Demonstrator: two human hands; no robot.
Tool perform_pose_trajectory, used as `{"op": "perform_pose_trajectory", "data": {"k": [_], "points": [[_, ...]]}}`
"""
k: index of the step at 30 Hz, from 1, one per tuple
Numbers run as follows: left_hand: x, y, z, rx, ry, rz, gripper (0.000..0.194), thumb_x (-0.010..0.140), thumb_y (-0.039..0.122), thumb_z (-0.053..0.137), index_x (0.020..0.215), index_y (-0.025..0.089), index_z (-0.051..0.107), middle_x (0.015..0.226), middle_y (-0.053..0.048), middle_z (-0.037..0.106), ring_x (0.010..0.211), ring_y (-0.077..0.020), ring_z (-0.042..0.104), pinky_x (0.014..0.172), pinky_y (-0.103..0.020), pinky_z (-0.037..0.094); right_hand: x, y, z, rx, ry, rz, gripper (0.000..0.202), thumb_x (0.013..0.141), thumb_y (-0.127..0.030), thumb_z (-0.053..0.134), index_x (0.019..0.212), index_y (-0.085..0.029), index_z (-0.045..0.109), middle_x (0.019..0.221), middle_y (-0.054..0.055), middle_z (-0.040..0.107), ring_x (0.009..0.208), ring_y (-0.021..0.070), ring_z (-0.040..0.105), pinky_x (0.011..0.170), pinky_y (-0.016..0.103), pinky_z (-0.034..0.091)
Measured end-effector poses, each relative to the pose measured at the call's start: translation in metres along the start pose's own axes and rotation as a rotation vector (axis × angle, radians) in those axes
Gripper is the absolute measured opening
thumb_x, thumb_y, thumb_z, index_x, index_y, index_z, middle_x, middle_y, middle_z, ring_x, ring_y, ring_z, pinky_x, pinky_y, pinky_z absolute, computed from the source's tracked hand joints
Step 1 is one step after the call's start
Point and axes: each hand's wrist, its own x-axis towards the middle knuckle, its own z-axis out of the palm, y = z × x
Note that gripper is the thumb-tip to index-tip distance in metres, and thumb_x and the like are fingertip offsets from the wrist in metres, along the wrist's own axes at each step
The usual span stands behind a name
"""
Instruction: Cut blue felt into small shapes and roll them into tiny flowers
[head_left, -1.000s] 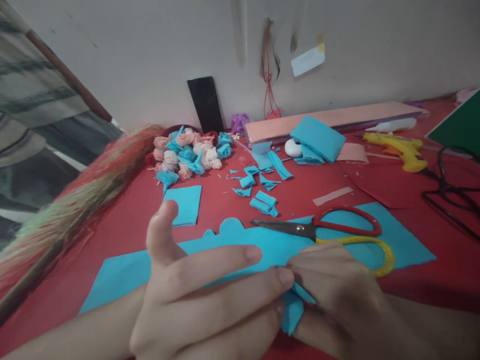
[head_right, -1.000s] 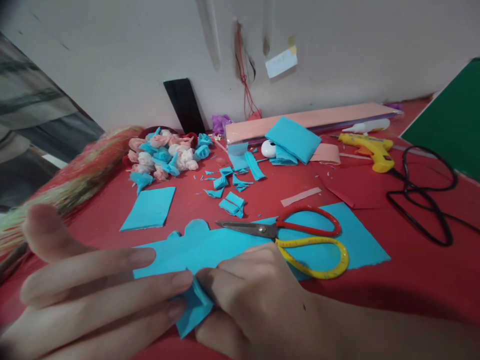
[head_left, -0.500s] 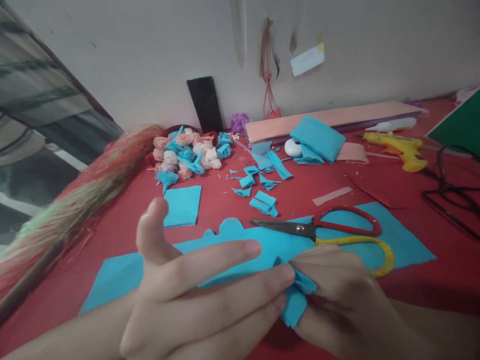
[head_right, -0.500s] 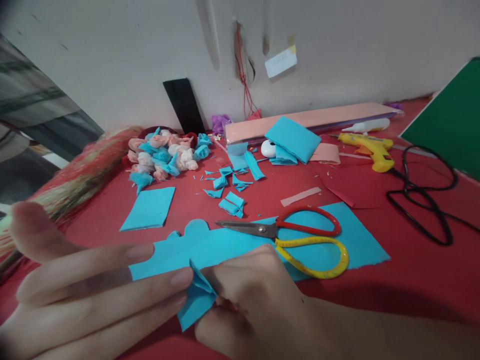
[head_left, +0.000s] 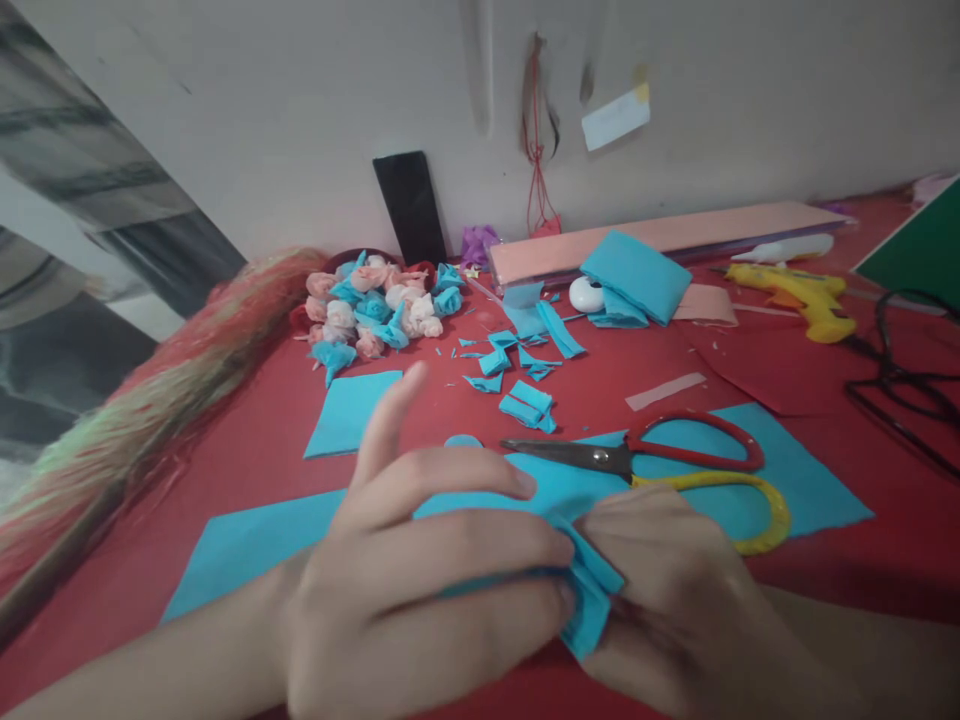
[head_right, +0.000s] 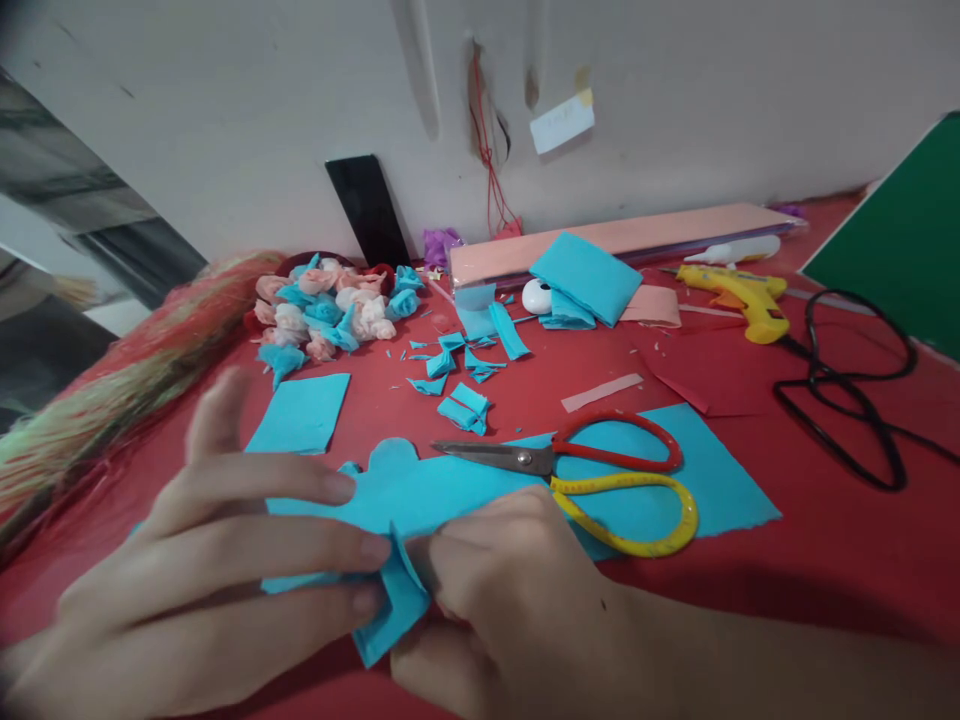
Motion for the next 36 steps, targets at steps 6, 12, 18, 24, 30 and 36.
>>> {"op": "perform_pose_trajectory", "data": {"k": [6, 12, 18, 24, 30, 36], "points": [[0.029, -0.01, -0.023, -0.073, -0.105, 0.052, 0.008, 0.074, 0.012, 0.064, 0.078, 0.019, 0.066, 0.078, 0.0, 0.067, 0.087, -0.0148, 0.056, 0.103, -0.036, 0.035, -0.003, 0.0, 0.003, 0.023, -0.096, -0.015, 0.018, 0.066, -0.009, 0.044, 0.052, -0.017, 0.051, 0.05, -0.003, 0.057, 0.049, 0.009, 0.05, 0.049, 0.024, 0.031], [0.031, -0.017, -0.018, -0.391, -0.162, -0.073, 0.003, 0.075, 0.012, 0.066, 0.078, 0.013, 0.067, 0.075, -0.004, 0.068, 0.085, -0.016, 0.062, 0.095, -0.034, 0.044, -0.001, -0.003, 0.001, 0.033, -0.084, -0.018, 0.019, 0.067, -0.007, 0.042, 0.051, -0.017, 0.046, 0.048, -0.004, 0.052, 0.047, 0.007, 0.047, 0.049, 0.022, 0.031], [0.031, -0.022, -0.014, -0.639, -0.134, -0.201, 0.007, 0.075, 0.007, 0.064, 0.077, 0.011, 0.07, 0.077, -0.009, 0.068, 0.072, -0.0148, 0.066, 0.068, -0.023, 0.055, -0.005, -0.002, 0.003, -0.024, -0.047, -0.003, 0.023, 0.071, -0.008, 0.041, 0.049, -0.017, 0.041, 0.045, -0.005, 0.046, 0.043, 0.0057, 0.043, 0.046, 0.022, 0.028], [0.031, -0.022, -0.013, -0.669, -0.124, -0.274, 0.011, 0.073, 0.004, 0.065, 0.075, 0.013, 0.071, 0.076, -0.006, 0.068, 0.07, -0.0139, 0.065, 0.072, -0.025, 0.054, -0.006, -0.001, 0.006, -0.06, -0.025, 0.021, 0.024, 0.074, -0.011, 0.043, 0.051, -0.016, 0.049, 0.046, -0.002, 0.052, 0.045, 0.0087, 0.05, 0.047, 0.024, 0.031], [0.03, -0.023, -0.011, -0.669, -0.078, -0.322, 0.012, 0.068, 0.004, 0.07, 0.074, 0.014, 0.072, 0.076, -0.005, 0.068, 0.071, -0.014, 0.065, 0.069, -0.023, 0.055, -0.005, 0.001, 0.007, -0.057, -0.019, 0.028, 0.024, 0.073, -0.01, 0.042, 0.051, -0.017, 0.044, 0.045, -0.004, 0.051, 0.043, 0.0074, 0.049, 0.047, 0.023, 0.03], [0.028, -0.024, -0.01, -0.697, -0.095, -0.349, 0.014, 0.069, 0.005, 0.069, 0.08, 0.014, 0.069, 0.077, -0.003, 0.069, 0.073, -0.0134, 0.065, 0.073, -0.024, 0.054, -0.007, 0.0, 0.009, -0.098, 0.001, 0.029, 0.026, 0.074, -0.011, 0.043, 0.049, -0.017, 0.042, 0.042, -0.004, 0.048, 0.04, 0.0069, 0.046, 0.047, 0.023, 0.03]]}}
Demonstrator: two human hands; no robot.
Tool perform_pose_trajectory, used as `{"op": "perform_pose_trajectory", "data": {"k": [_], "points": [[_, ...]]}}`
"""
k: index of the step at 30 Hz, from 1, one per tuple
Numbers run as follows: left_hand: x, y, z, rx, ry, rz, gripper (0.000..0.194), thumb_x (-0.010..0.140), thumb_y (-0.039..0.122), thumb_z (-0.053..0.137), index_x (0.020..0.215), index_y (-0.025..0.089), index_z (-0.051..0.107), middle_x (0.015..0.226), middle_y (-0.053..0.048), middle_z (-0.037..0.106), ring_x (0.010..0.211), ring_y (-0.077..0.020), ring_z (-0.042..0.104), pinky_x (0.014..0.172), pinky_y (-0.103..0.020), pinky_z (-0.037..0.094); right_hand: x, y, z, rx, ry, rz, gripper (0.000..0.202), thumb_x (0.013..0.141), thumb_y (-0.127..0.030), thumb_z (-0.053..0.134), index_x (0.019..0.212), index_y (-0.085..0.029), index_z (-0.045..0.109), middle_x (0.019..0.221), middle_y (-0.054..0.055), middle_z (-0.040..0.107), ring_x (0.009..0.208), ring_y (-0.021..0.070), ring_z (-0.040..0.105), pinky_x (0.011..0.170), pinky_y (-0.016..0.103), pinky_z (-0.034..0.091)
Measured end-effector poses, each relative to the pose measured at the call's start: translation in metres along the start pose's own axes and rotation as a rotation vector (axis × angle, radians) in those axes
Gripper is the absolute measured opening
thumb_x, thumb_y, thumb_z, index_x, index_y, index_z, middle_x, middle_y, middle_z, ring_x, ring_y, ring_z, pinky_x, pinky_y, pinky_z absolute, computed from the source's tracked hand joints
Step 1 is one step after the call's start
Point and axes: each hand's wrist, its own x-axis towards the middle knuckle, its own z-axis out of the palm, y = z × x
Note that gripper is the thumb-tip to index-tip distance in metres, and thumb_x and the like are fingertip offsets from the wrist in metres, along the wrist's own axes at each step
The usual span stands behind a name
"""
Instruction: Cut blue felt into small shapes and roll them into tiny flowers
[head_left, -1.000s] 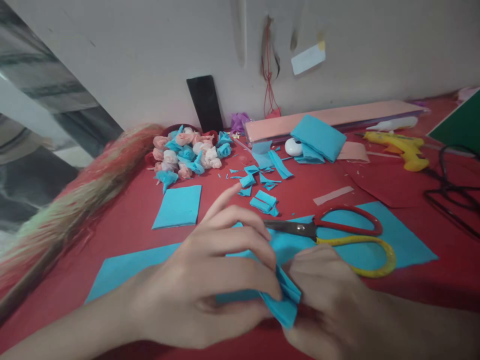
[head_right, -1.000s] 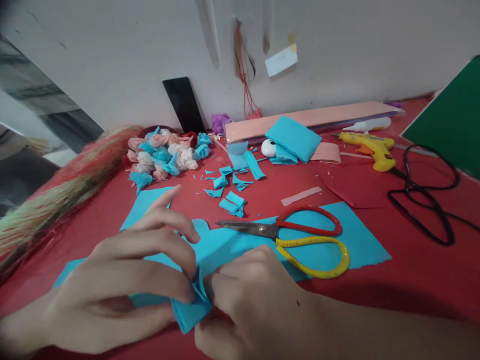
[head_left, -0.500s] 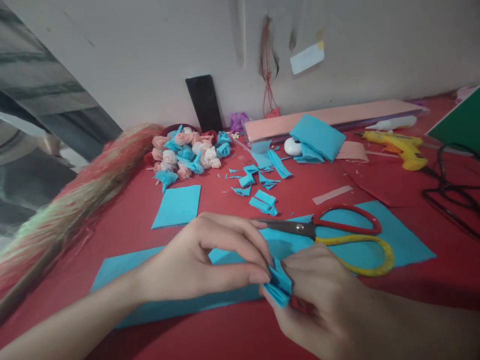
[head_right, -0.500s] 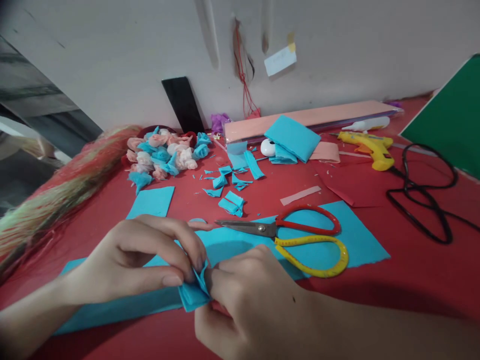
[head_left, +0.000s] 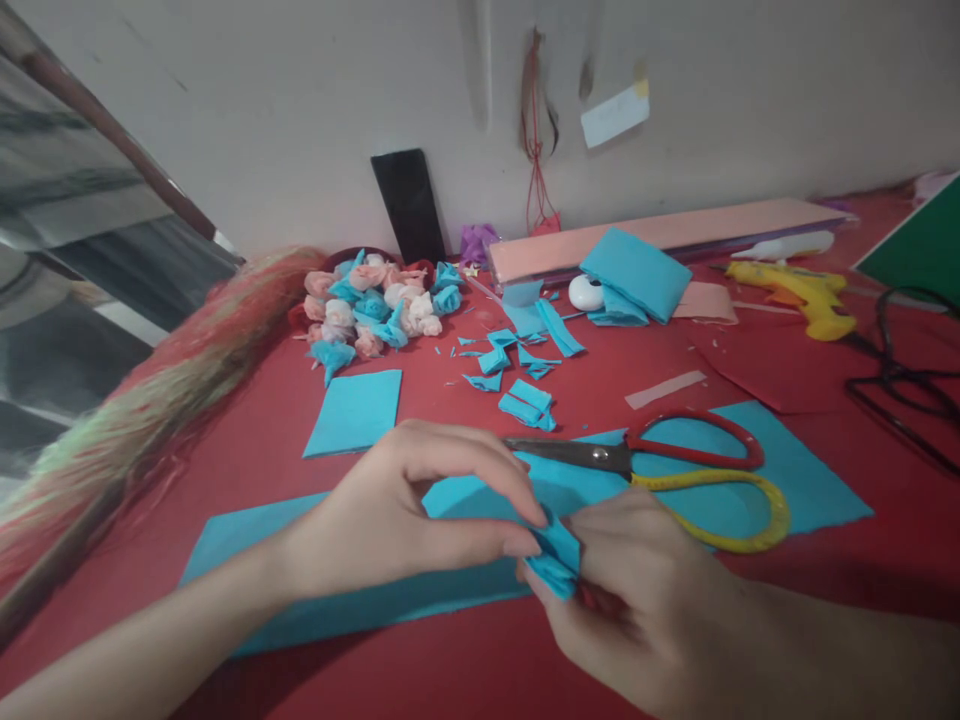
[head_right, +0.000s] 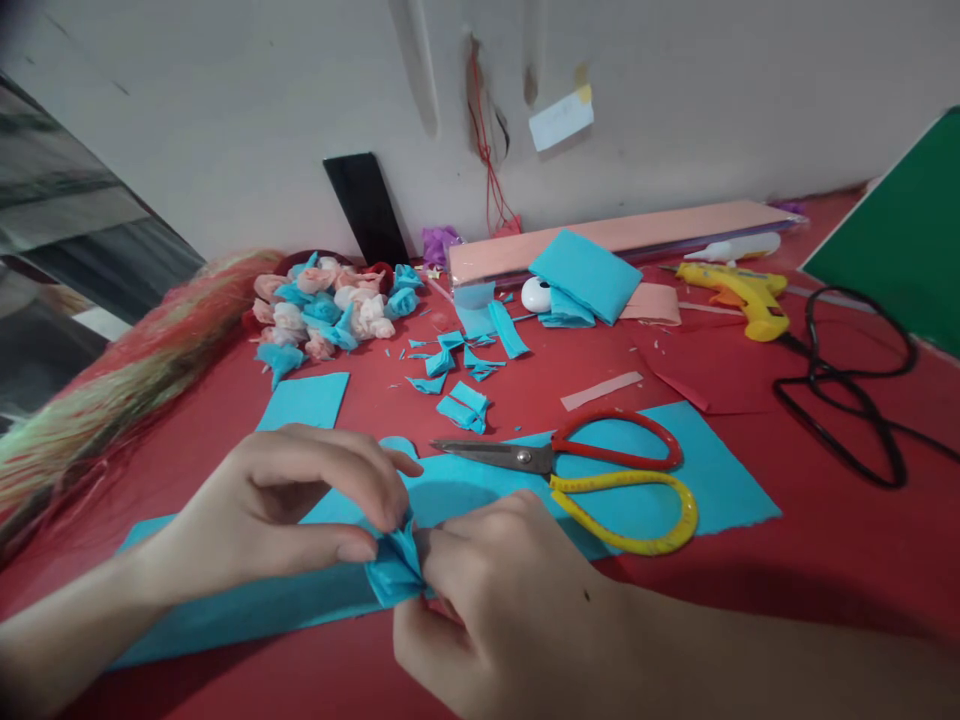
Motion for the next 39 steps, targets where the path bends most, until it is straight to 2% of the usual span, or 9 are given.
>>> {"op": "perform_pose_trajectory", "data": {"k": [4, 11, 13, 17, 21, 26, 31, 35, 39], "points": [[-0.003, -0.002, -0.002, 0.025, -0.025, -0.031, 0.015, 0.073, 0.006, 0.066, 0.084, 0.015, 0.067, 0.08, -0.003, 0.07, 0.076, -0.0134, 0.065, 0.08, -0.027, 0.052, 0.0, 0.0, 0.001, -0.019, -0.007, 0.02, 0.024, 0.073, -0.011, 0.042, 0.05, -0.017, 0.044, 0.043, -0.003, 0.05, 0.043, 0.0083, 0.049, 0.047, 0.023, 0.03], [-0.005, 0.002, -0.005, 0.094, -0.135, -0.071, 0.013, 0.075, 0.005, 0.064, 0.083, 0.015, 0.068, 0.075, -0.001, 0.071, 0.072, -0.0107, 0.065, 0.09, -0.028, 0.048, 0.003, -0.001, -0.002, 0.032, -0.079, -0.041, 0.015, 0.059, -0.007, 0.043, 0.049, -0.018, 0.041, 0.044, -0.005, 0.05, 0.044, 0.0077, 0.046, 0.046, 0.023, 0.029], [-0.004, 0.002, -0.006, 0.072, -0.17, -0.092, 0.013, 0.076, 0.006, 0.063, 0.085, 0.015, 0.068, 0.077, -0.001, 0.071, 0.073, -0.0114, 0.065, 0.088, -0.027, 0.049, 0.002, -0.002, -0.003, 0.025, -0.104, -0.033, 0.014, 0.055, -0.006, 0.043, 0.049, -0.018, 0.041, 0.045, -0.005, 0.051, 0.045, 0.0077, 0.046, 0.046, 0.023, 0.029], [-0.004, 0.003, -0.007, 0.009, -0.22, -0.141, 0.011, 0.078, 0.008, 0.061, 0.084, 0.014, 0.067, 0.078, -0.005, 0.071, 0.076, -0.0142, 0.065, 0.073, -0.025, 0.053, -0.002, -0.003, -0.002, -0.003, -0.108, -0.015, 0.014, 0.051, -0.005, 0.044, 0.05, -0.018, 0.045, 0.047, -0.005, 0.053, 0.048, 0.0088, 0.049, 0.049, 0.023, 0.03], [-0.004, 0.003, -0.005, 0.058, -0.193, -0.131, 0.015, 0.075, 0.001, 0.057, 0.08, 0.013, 0.065, 0.075, -0.004, 0.068, 0.072, -0.0134, 0.063, 0.067, -0.024, 0.053, -0.002, -0.001, -0.001, 0.017, -0.133, -0.023, 0.013, 0.052, -0.006, 0.045, 0.05, -0.018, 0.045, 0.047, -0.006, 0.052, 0.048, 0.0083, 0.048, 0.049, 0.023, 0.03], [-0.004, 0.007, -0.003, 0.137, -0.195, -0.009, 0.027, 0.067, -0.009, 0.049, 0.072, 0.013, 0.064, 0.074, -0.003, 0.065, 0.072, -0.0124, 0.059, 0.072, -0.026, 0.05, -0.001, 0.0, 0.0, 0.028, -0.108, 0.021, 0.015, 0.056, -0.005, 0.043, 0.048, -0.018, 0.04, 0.044, -0.005, 0.049, 0.045, 0.0073, 0.047, 0.047, 0.023, 0.028], [-0.002, 0.012, -0.004, 0.236, -0.225, 0.022, 0.026, 0.075, -0.002, 0.05, 0.084, 0.014, 0.068, 0.077, -0.006, 0.065, 0.072, -0.0132, 0.058, 0.078, -0.03, 0.048, -0.002, 0.001, 0.002, 0.042, -0.118, 0.022, 0.013, 0.058, -0.008, 0.041, 0.048, -0.017, 0.039, 0.043, -0.006, 0.048, 0.043, 0.0067, 0.044, 0.047, 0.023, 0.027], [-0.001, 0.01, -0.004, 0.135, -0.235, -0.011, 0.014, 0.075, 0.01, 0.064, 0.087, 0.016, 0.071, 0.08, -0.007, 0.067, 0.075, -0.0151, 0.06, 0.077, -0.029, 0.05, -0.002, 0.001, 0.002, 0.065, -0.164, 0.026, 0.017, 0.063, -0.01, 0.042, 0.049, -0.017, 0.038, 0.042, -0.006, 0.045, 0.043, 0.0069, 0.041, 0.047, 0.024, 0.026], [0.0, 0.008, -0.005, 0.008, -0.231, -0.066, 0.018, 0.073, 0.006, 0.066, 0.086, 0.017, 0.073, 0.081, -0.007, 0.068, 0.077, -0.0156, 0.063, 0.074, -0.027, 0.052, 0.001, 0.001, -0.001, 0.088, -0.163, -0.002, 0.017, 0.065, -0.009, 0.041, 0.05, -0.018, 0.036, 0.043, -0.006, 0.044, 0.043, 0.0068, 0.04, 0.046, 0.023, 0.026]]}}
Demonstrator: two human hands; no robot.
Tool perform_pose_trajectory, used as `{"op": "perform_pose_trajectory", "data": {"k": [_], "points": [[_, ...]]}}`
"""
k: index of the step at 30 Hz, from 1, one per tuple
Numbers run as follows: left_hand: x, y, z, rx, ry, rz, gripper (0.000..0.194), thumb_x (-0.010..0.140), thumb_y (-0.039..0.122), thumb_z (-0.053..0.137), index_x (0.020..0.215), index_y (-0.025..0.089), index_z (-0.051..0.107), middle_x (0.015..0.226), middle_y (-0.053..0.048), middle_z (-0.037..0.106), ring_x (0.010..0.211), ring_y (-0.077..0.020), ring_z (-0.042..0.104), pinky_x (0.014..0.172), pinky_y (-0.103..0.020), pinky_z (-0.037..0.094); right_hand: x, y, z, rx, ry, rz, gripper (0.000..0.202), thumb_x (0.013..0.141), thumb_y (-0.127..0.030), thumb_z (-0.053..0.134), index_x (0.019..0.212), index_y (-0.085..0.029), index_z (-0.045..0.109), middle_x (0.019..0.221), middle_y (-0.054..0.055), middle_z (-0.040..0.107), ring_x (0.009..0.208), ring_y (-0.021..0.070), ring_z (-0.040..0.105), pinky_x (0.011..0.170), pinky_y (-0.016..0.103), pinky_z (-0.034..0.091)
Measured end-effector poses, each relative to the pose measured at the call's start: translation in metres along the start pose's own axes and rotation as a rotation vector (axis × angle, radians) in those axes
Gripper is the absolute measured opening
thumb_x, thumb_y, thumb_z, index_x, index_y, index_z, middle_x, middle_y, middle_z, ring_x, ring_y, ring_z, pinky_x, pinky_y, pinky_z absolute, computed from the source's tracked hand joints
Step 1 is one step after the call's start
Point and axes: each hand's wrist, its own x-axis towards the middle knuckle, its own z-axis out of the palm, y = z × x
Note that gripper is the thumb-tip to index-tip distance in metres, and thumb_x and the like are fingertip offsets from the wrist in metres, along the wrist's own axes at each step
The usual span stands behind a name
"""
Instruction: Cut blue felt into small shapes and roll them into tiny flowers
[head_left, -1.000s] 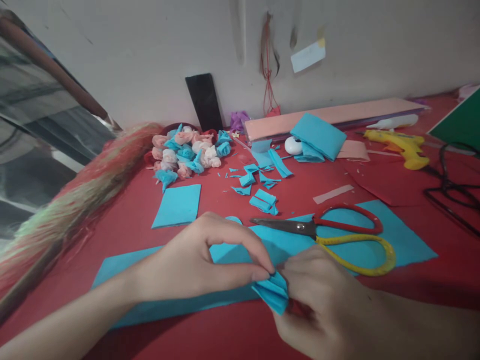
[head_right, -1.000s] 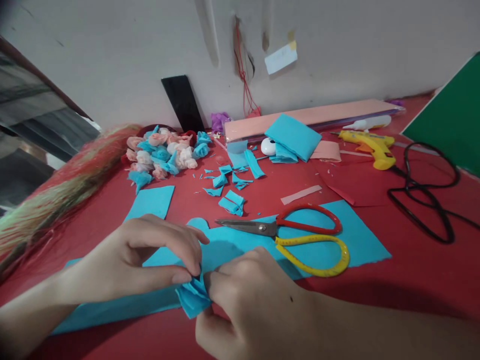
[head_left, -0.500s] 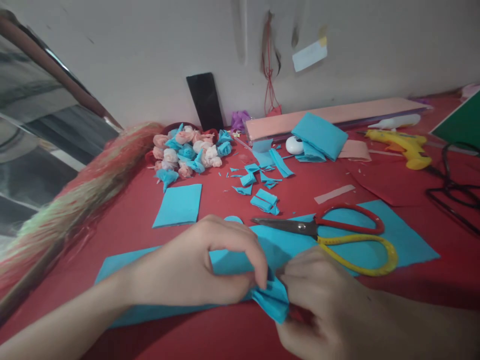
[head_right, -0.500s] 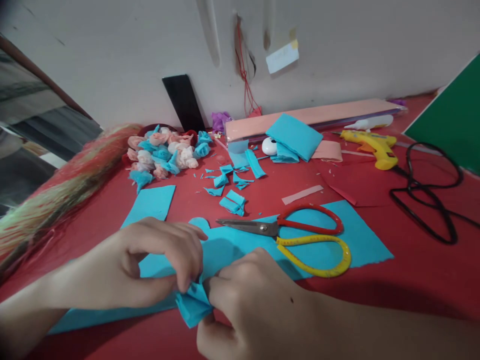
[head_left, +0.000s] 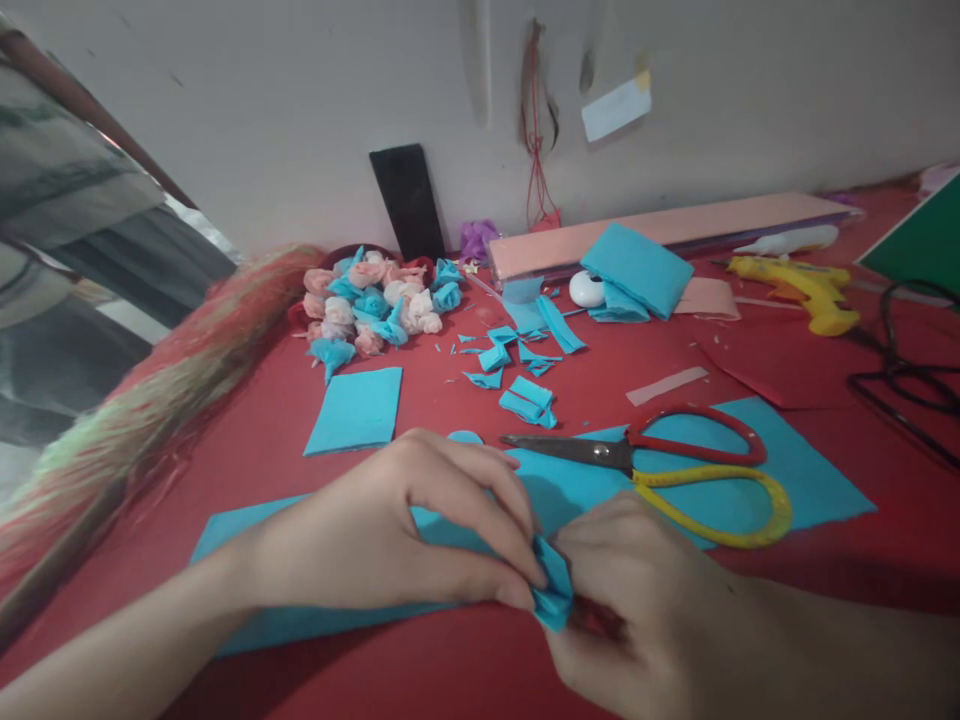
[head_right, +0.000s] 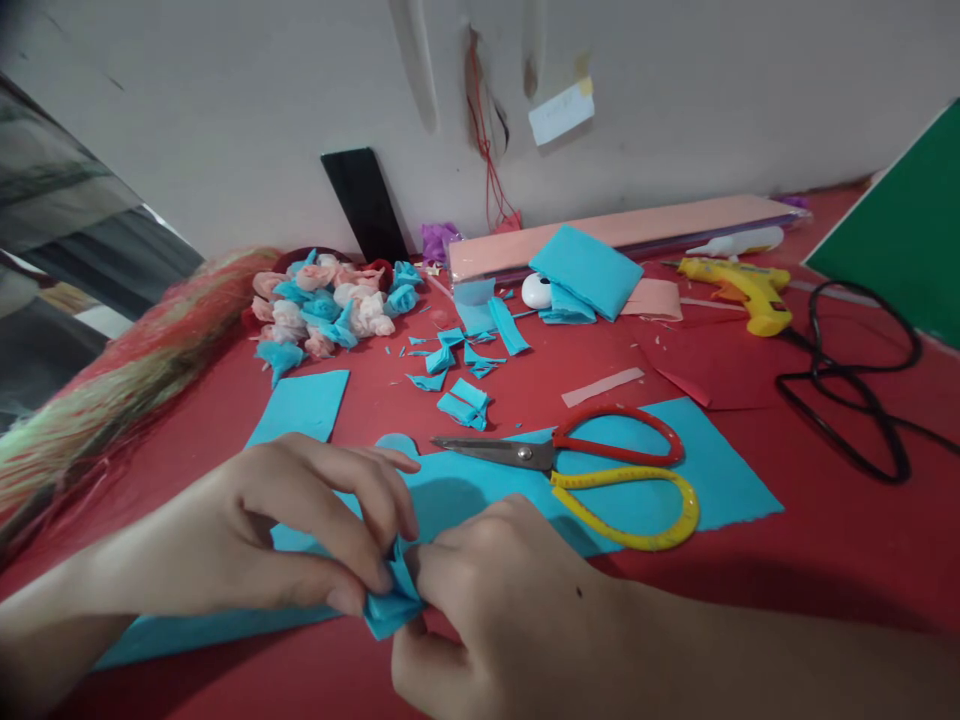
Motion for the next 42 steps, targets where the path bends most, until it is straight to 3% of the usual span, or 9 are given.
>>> {"op": "perform_pose_trajectory", "data": {"k": [8, 17, 25, 30, 37, 42], "points": [[0.003, -0.004, 0.0, -0.084, 0.001, -0.05, 0.016, 0.072, 0.006, 0.067, 0.084, 0.014, 0.074, 0.078, -0.009, 0.068, 0.072, -0.0159, 0.063, 0.068, -0.026, 0.053, -0.003, 0.003, 0.0, -0.009, 0.033, 0.027, 0.015, 0.057, -0.008, 0.043, 0.05, -0.018, 0.035, 0.043, -0.006, 0.044, 0.043, 0.0066, 0.039, 0.046, 0.023, 0.025], [0.003, -0.009, 0.003, -0.086, 0.057, -0.052, 0.016, 0.069, 0.005, 0.07, 0.08, 0.015, 0.074, 0.076, -0.007, 0.068, 0.071, -0.0161, 0.064, 0.067, -0.027, 0.054, -0.002, 0.004, -0.001, 0.048, 0.003, 0.005, 0.016, 0.062, -0.008, 0.048, 0.053, -0.018, 0.04, 0.046, -0.007, 0.044, 0.046, 0.006, 0.038, 0.047, 0.023, 0.025], [0.003, -0.01, 0.005, 0.001, 0.119, 0.037, 0.013, 0.069, 0.001, 0.068, 0.076, 0.011, 0.072, 0.075, -0.007, 0.067, 0.07, -0.0143, 0.064, 0.067, -0.024, 0.054, -0.005, 0.001, 0.001, -0.012, 0.072, 0.044, 0.016, 0.064, -0.008, 0.046, 0.053, -0.017, 0.055, 0.05, -0.001, 0.059, 0.051, 0.0106, 0.054, 0.048, 0.021, 0.033], [0.002, -0.011, 0.007, 0.058, 0.169, 0.095, 0.014, 0.072, -0.001, 0.063, 0.074, 0.011, 0.071, 0.073, -0.006, 0.067, 0.069, -0.0139, 0.064, 0.067, -0.025, 0.054, -0.004, 0.001, 0.003, 0.029, 0.061, 0.089, 0.019, 0.067, -0.009, 0.047, 0.057, -0.017, 0.061, 0.051, 0.001, 0.06, 0.05, 0.0123, 0.055, 0.049, 0.022, 0.036], [0.001, -0.012, 0.006, 0.113, 0.202, 0.07, 0.02, 0.069, 0.002, 0.068, 0.086, 0.013, 0.068, 0.075, -0.004, 0.069, 0.071, -0.0137, 0.065, 0.074, -0.026, 0.054, -0.005, 0.001, 0.002, -0.004, 0.068, 0.086, 0.022, 0.067, -0.01, 0.045, 0.052, -0.017, 0.059, 0.046, 0.001, 0.057, 0.048, 0.0122, 0.054, 0.046, 0.021, 0.036], [0.002, -0.012, 0.005, 0.067, 0.166, 0.082, 0.013, 0.071, -0.001, 0.063, 0.073, 0.011, 0.068, 0.071, -0.005, 0.068, 0.07, -0.0144, 0.064, 0.071, -0.027, 0.054, -0.006, 0.002, 0.004, -0.036, 0.086, 0.081, 0.021, 0.067, -0.012, 0.046, 0.049, -0.018, 0.055, 0.047, 0.001, 0.057, 0.048, 0.0117, 0.054, 0.047, 0.022, 0.037]]}}
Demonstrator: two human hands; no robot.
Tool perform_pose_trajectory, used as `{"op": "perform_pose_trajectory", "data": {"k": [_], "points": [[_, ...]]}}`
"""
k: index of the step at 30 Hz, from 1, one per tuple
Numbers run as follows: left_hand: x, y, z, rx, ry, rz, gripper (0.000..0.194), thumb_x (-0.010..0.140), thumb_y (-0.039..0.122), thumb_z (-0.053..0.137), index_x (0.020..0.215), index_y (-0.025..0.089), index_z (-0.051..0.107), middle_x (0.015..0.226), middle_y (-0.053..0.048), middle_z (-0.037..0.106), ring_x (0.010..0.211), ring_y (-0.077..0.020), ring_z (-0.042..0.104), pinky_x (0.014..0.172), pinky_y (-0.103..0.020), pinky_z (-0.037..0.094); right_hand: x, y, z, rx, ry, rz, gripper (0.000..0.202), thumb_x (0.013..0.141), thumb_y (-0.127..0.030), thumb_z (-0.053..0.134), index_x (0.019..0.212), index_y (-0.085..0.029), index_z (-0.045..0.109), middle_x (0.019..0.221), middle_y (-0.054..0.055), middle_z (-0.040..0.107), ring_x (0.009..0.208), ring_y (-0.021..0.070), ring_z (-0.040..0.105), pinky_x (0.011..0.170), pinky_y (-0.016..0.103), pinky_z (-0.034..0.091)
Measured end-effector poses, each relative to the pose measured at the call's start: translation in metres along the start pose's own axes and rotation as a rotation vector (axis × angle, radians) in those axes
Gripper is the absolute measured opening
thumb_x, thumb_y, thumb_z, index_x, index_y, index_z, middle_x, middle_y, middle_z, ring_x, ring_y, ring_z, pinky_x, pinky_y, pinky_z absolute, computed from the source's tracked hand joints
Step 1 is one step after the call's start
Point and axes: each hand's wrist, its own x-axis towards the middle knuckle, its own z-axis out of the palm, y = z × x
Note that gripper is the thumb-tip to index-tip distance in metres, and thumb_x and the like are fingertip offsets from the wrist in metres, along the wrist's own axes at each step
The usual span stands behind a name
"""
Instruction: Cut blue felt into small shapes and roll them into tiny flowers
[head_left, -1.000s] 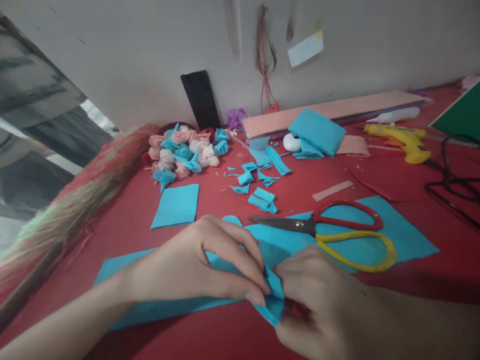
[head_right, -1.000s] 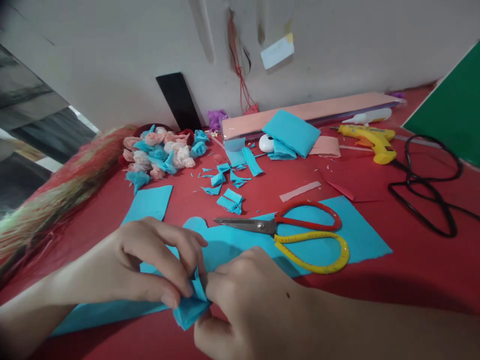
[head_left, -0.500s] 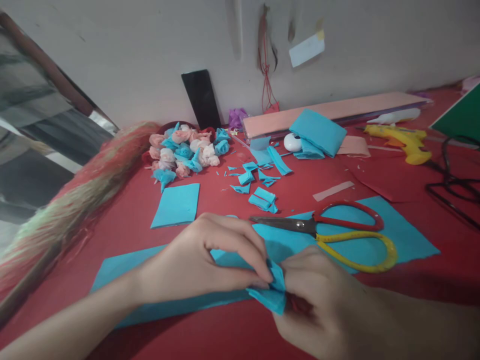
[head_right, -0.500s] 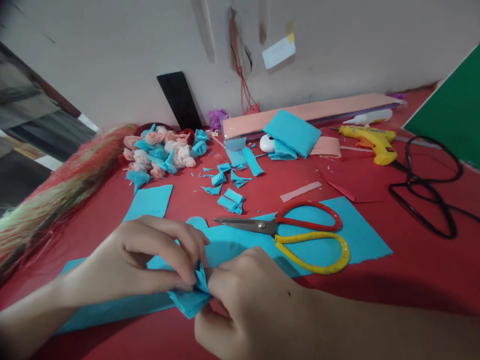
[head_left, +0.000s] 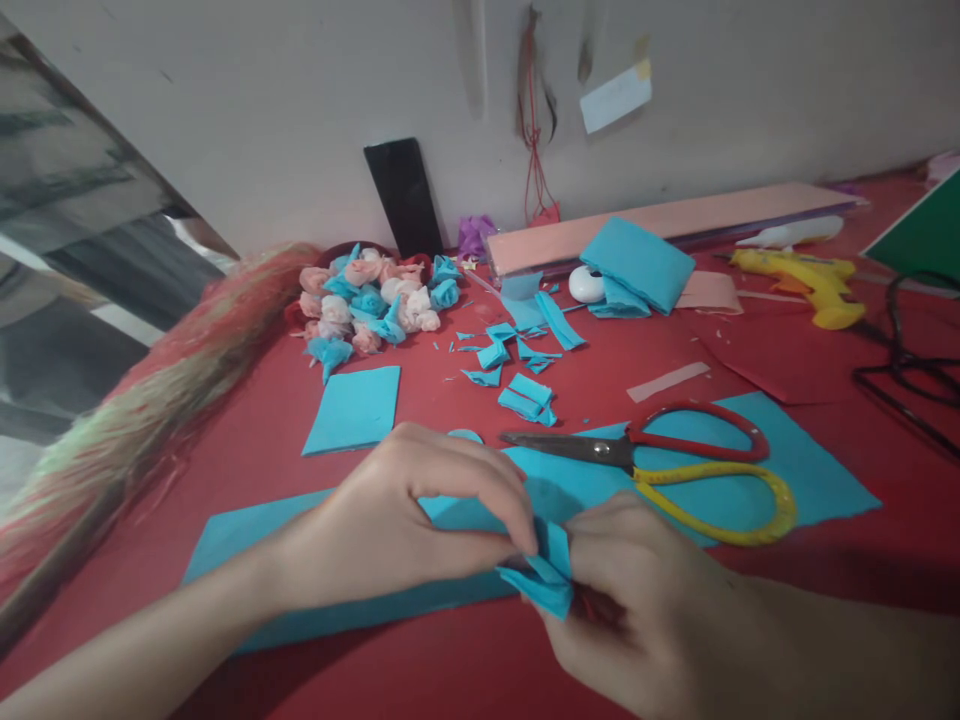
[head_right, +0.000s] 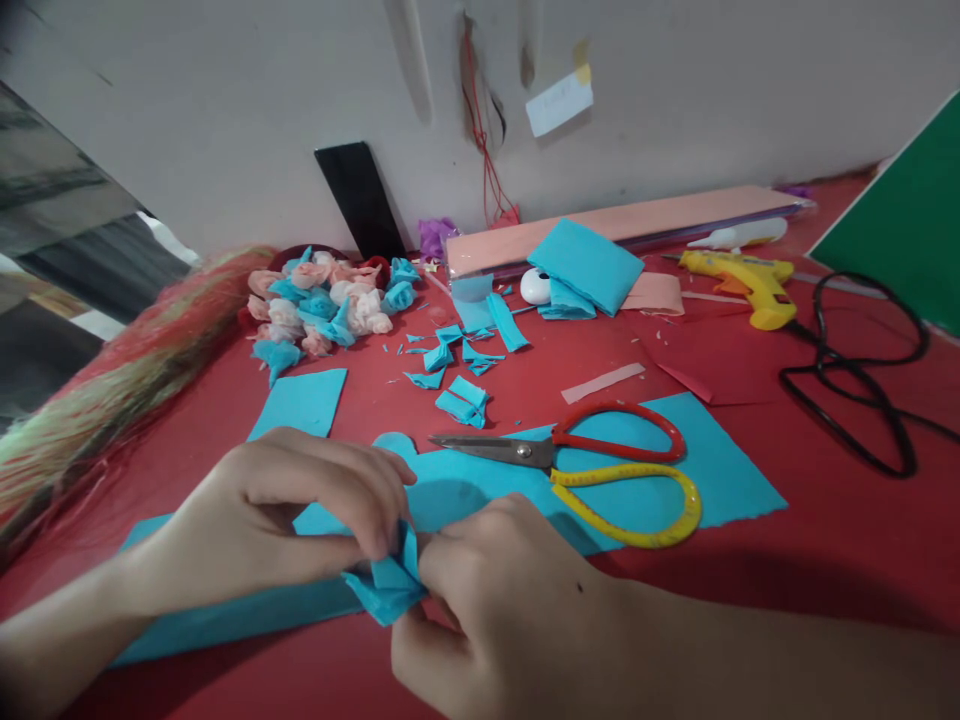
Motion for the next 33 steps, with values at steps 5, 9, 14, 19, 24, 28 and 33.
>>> {"op": "perform_pose_trajectory", "data": {"k": [5, 9, 14, 19, 24, 28, 33], "points": [[-0.001, 0.002, -0.001, 0.011, 0.012, 0.004, 0.011, 0.072, 0.001, 0.064, 0.073, 0.011, 0.068, 0.07, -0.005, 0.069, 0.069, -0.0143, 0.066, 0.08, -0.028, 0.053, 0.001, 0.0, 0.0, 0.007, -0.005, 0.019, 0.02, 0.067, -0.009, 0.046, 0.052, -0.017, 0.057, 0.05, 0.001, 0.059, 0.05, 0.0116, 0.056, 0.048, 0.021, 0.037], [-0.002, 0.0, -0.002, 0.049, 0.011, 0.007, 0.012, 0.072, 0.002, 0.064, 0.074, 0.013, 0.067, 0.071, -0.003, 0.07, 0.068, -0.013, 0.067, 0.082, -0.027, 0.053, 0.002, 0.0, 0.0, -0.009, -0.01, 0.013, 0.023, 0.068, -0.01, 0.044, 0.048, -0.016, 0.054, 0.046, 0.001, 0.057, 0.047, 0.0113, 0.055, 0.047, 0.022, 0.036], [-0.004, 0.0, -0.003, 0.096, -0.011, -0.002, 0.014, 0.074, 0.002, 0.062, 0.076, 0.016, 0.065, 0.073, -0.001, 0.071, 0.069, -0.0123, 0.068, 0.081, -0.026, 0.052, 0.001, 0.001, 0.0, 0.008, -0.023, 0.017, 0.022, 0.068, -0.01, 0.045, 0.05, -0.016, 0.055, 0.048, 0.001, 0.059, 0.049, 0.0112, 0.056, 0.048, 0.021, 0.036], [-0.009, -0.001, -0.002, 0.153, 0.041, 0.002, 0.017, 0.075, 0.001, 0.059, 0.077, 0.018, 0.058, 0.077, 0.001, 0.068, 0.072, -0.0105, 0.066, 0.083, -0.025, 0.051, 0.001, 0.0, 0.001, 0.022, -0.004, 0.024, 0.02, 0.068, -0.01, 0.045, 0.053, -0.017, 0.057, 0.052, 0.001, 0.06, 0.051, 0.0118, 0.056, 0.049, 0.021, 0.038], [-0.01, -0.001, -0.002, 0.12, 0.013, 0.049, 0.021, 0.076, -0.003, 0.055, 0.083, 0.017, 0.059, 0.081, -0.002, 0.067, 0.078, -0.0125, 0.065, 0.084, -0.027, 0.05, 0.001, 0.0, -0.001, 0.005, -0.019, 0.015, 0.022, 0.068, -0.011, 0.044, 0.05, -0.017, 0.055, 0.047, 0.001, 0.056, 0.049, 0.0118, 0.054, 0.047, 0.021, 0.037], [-0.006, 0.006, -0.006, 0.09, -0.1, 0.036, 0.025, 0.079, -0.002, 0.046, 0.086, 0.013, 0.065, 0.083, -0.007, 0.067, 0.076, -0.0148, 0.064, 0.078, -0.027, 0.051, 0.002, -0.001, -0.003, 0.034, -0.064, 0.026, 0.021, 0.068, -0.01, 0.045, 0.051, -0.017, 0.054, 0.049, 0.001, 0.057, 0.049, 0.0118, 0.054, 0.048, 0.021, 0.038], [-0.001, 0.01, -0.006, 0.052, -0.098, 0.038, 0.016, 0.078, 0.009, 0.06, 0.09, 0.013, 0.069, 0.084, -0.009, 0.069, 0.078, -0.0168, 0.065, 0.085, -0.029, 0.05, 0.001, -0.001, -0.003, 0.069, -0.066, 0.047, 0.018, 0.07, -0.011, 0.046, 0.059, -0.018, 0.059, 0.056, 0.002, 0.061, 0.056, 0.0133, 0.056, 0.053, 0.022, 0.04]]}}
